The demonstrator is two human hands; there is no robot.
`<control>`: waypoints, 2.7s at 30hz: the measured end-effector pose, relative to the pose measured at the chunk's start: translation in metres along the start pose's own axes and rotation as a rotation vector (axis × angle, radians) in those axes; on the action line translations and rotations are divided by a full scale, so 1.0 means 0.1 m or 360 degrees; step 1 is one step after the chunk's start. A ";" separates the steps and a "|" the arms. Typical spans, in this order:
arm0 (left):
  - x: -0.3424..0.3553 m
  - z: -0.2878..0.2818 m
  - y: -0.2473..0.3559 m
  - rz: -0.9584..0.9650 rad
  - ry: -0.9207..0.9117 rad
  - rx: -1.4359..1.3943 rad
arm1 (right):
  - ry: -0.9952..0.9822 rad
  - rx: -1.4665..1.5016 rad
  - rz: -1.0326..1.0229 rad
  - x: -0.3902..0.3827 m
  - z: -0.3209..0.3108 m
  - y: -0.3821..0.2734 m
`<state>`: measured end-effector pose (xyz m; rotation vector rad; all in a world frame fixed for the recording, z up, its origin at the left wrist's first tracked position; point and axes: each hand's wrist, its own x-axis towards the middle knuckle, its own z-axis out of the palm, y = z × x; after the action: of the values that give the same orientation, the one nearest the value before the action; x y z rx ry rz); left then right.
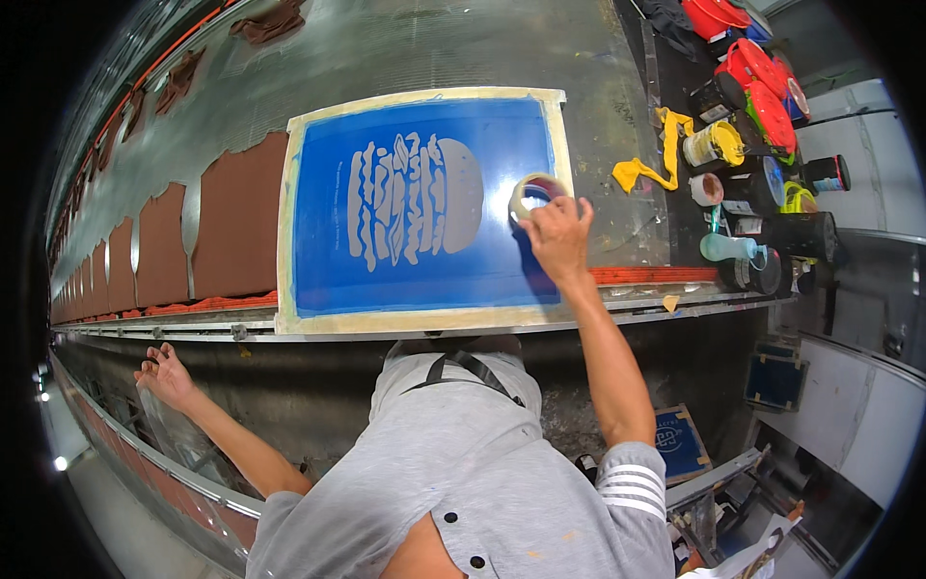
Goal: The person secures a blue screen printing frame with a burger design onto a metal workbench using masking tape. They repeatedly tear strips of tape and apply them to the frame's edges to ensure it is firmly attached to the surface.
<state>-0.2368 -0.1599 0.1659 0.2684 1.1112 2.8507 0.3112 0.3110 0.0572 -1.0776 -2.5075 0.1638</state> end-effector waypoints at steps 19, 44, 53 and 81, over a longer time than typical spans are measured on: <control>-0.03 -0.10 -0.63 -0.0455 -0.0183 0.0958 | 0.0399 0.1994 0.0408 -0.28 -2.18 -1.20; -1.63 0.16 -1.70 -0.0489 0.0008 0.2062 | 0.0341 0.1170 0.1861 -1.56 -0.24 -0.01; -1.63 0.13 -1.71 -0.0452 0.0010 0.2195 | 0.0320 0.0731 0.1679 -1.61 -0.14 0.02; -2.87 0.88 -2.09 0.0266 -0.2684 0.2716 | -0.0835 0.0109 -0.0333 -1.08 -0.08 -1.03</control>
<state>0.0624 0.0153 0.0489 1.9889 2.0777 0.1150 0.3122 0.1611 0.0568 -0.8137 -3.0289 0.5268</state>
